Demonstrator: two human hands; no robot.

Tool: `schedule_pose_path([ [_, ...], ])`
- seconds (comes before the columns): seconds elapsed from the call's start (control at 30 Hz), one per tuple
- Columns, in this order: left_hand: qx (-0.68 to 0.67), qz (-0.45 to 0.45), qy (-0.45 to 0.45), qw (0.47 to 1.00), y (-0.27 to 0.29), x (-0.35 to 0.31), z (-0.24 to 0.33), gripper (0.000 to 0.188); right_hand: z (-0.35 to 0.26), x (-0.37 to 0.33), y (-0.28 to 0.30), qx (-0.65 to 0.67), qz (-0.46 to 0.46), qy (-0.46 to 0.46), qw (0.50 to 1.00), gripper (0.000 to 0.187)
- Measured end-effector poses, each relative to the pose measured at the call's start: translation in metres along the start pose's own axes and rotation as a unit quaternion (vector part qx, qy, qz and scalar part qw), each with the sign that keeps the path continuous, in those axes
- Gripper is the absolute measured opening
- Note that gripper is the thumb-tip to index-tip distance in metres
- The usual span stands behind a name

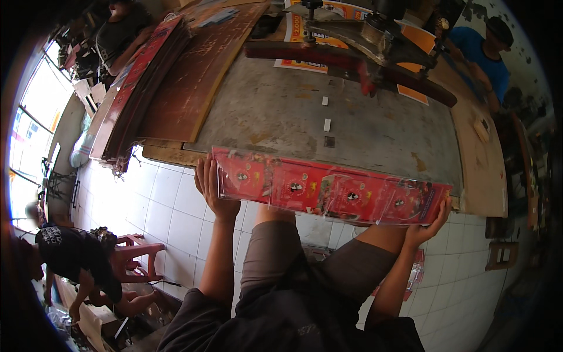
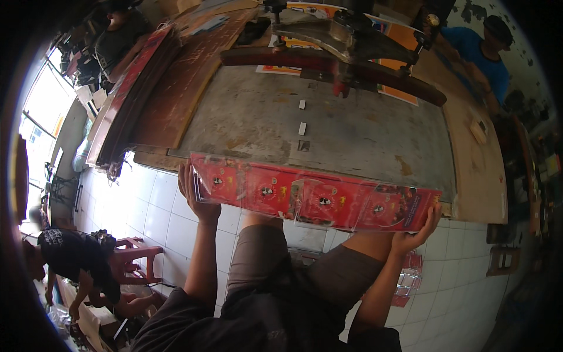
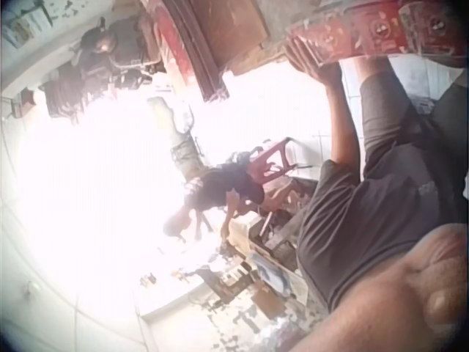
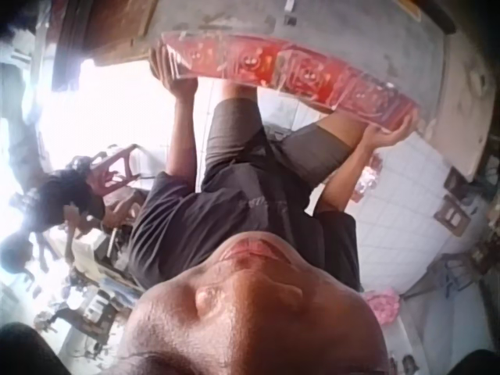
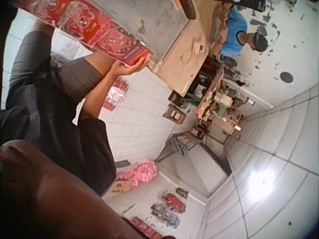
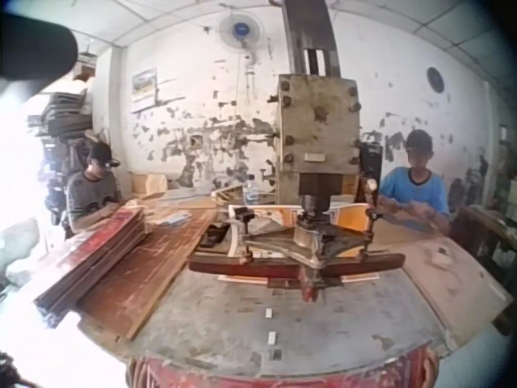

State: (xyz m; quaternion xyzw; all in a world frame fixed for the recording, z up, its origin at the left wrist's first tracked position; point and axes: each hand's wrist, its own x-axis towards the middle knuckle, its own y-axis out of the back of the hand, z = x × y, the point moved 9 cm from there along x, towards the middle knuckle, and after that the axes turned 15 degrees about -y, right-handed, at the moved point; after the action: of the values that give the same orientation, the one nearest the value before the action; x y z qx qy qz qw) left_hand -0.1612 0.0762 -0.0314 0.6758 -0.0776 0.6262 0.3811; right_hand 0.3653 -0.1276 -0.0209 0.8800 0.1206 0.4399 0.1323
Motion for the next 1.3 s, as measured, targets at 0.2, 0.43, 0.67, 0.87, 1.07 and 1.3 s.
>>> schedule_pose_path([
  [0.2, 0.001, -0.012, 0.008, 1.000, 0.002, 0.002, 0.001, 0.070, -0.007, 0.002, 0.000, -0.001, -0.003, 0.008, 1.000, 0.067],
  [0.43, -0.007, -0.009, 0.018, 1.000, 0.001, 0.006, 0.003, 0.069, -0.005, 0.000, 0.001, 0.006, -0.004, 0.009, 1.000, 0.064],
  [0.67, -0.010, 0.007, 0.024, 1.000, 0.004, 0.007, 0.004, 0.065, -0.007, 0.001, 0.001, -0.001, -0.005, 0.004, 1.000, 0.063],
  [0.87, -0.015, 0.003, 0.027, 1.000, 0.003, 0.007, 0.003, 0.062, -0.009, 0.001, 0.001, 0.002, -0.013, 0.011, 1.000, 0.061],
  [1.07, -0.006, -0.013, 0.014, 1.000, 0.002, 0.006, 0.004, 0.059, -0.013, 0.003, 0.002, -0.008, -0.016, 0.022, 1.000, 0.060],
  [1.3, -0.010, -0.013, 0.000, 1.000, 0.004, 0.003, 0.001, 0.056, -0.013, 0.002, 0.002, -0.002, -0.015, 0.014, 1.000, 0.060],
])
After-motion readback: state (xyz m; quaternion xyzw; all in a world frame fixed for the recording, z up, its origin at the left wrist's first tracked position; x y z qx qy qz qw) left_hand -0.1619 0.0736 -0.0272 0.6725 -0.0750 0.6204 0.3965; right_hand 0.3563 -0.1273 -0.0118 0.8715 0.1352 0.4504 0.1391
